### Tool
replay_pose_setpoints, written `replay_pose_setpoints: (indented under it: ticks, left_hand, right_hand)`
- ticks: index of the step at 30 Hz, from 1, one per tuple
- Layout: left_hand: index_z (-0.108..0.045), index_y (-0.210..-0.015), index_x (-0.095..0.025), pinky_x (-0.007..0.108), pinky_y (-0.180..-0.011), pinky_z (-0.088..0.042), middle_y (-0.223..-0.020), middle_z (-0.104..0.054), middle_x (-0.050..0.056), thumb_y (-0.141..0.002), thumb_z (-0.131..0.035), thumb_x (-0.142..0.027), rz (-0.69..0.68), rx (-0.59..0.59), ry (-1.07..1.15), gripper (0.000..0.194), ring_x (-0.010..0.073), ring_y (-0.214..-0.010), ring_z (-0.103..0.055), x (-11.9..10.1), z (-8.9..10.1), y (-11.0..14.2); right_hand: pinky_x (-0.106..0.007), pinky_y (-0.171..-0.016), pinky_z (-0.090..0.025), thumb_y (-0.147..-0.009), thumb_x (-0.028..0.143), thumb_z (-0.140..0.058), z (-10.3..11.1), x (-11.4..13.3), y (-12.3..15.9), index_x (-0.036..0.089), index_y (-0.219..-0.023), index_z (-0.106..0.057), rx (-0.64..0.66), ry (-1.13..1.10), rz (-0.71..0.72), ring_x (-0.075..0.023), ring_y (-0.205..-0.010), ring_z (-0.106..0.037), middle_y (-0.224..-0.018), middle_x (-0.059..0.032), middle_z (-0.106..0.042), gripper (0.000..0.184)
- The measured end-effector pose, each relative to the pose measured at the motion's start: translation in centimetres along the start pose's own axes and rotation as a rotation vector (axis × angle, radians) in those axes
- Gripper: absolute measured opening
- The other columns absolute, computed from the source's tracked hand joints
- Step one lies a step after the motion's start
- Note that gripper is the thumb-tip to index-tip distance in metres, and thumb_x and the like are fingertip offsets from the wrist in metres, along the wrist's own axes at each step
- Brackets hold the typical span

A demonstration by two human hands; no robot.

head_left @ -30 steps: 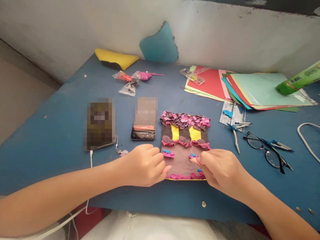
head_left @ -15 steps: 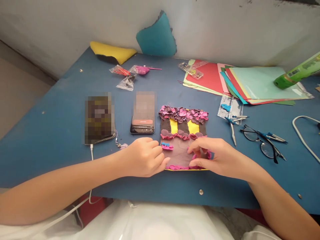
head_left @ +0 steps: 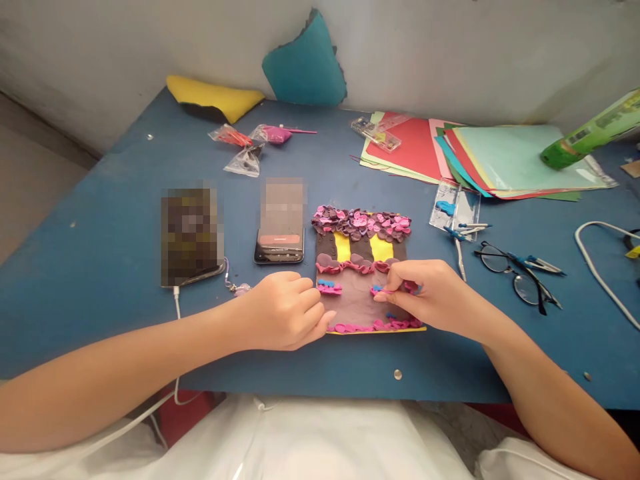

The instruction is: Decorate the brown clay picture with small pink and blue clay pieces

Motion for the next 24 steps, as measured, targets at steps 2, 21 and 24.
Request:
replay_pose_setpoints:
  ticks: [2,21,24]
  left_hand:
    - [-0.045,-0.049,-0.018,0.027,-0.043,-0.03,-0.045,-0.042,-0.002,-0.091,-0.044,-0.019,0.002,0.0,0.0,0.043,0.0128,-0.043,-0.039,-0.01,0.02,-0.03]
    - [-0.045,-0.05,-0.019,0.028,-0.043,-0.031,-0.045,-0.045,-0.002,-0.09,-0.043,-0.017,0.021,-0.002,0.048,0.041,0.0127,-0.043,-0.041,0.09,0.13,-0.08]
    - [-0.054,-0.061,-0.018,0.027,-0.044,-0.033,-0.049,-0.051,-0.002,-0.092,-0.044,-0.019,0.084,-0.028,0.168,0.032,0.0119,-0.044,-0.044,0.01,0.17,-0.08]
  right_hand:
    - [-0.017,-0.047,-0.035,-0.082,0.023,-0.064,-0.14,-0.11,-0.08,0.017,-0.062,-0.052,0.006,-0.102,-0.065,-0.0054,-0.047,-0.044,-0.053,0.0052,-0.054,0.024]
    - [-0.023,-0.057,-0.042,-0.078,0.023,-0.07,-0.17,-0.01,-0.19,0.018,-0.058,-0.051,0.015,-0.261,-0.013,-0.0105,-0.063,-0.051,-0.067,0.0001,-0.057,0.028]
    - [-0.022,-0.058,-0.041,-0.078,0.021,-0.07,-0.44,0.67,-0.13,0.018,-0.062,-0.053,0.0,-0.226,0.076,-0.0108,-0.065,-0.051,-0.067,0.0003,-0.058,0.024]
Point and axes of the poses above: each hand's wrist, its own y-axis away from the middle knuckle, its own z-axis out of the back of the hand, x = y × z, the point moved 3 cm from there along -y, towards the middle knuckle
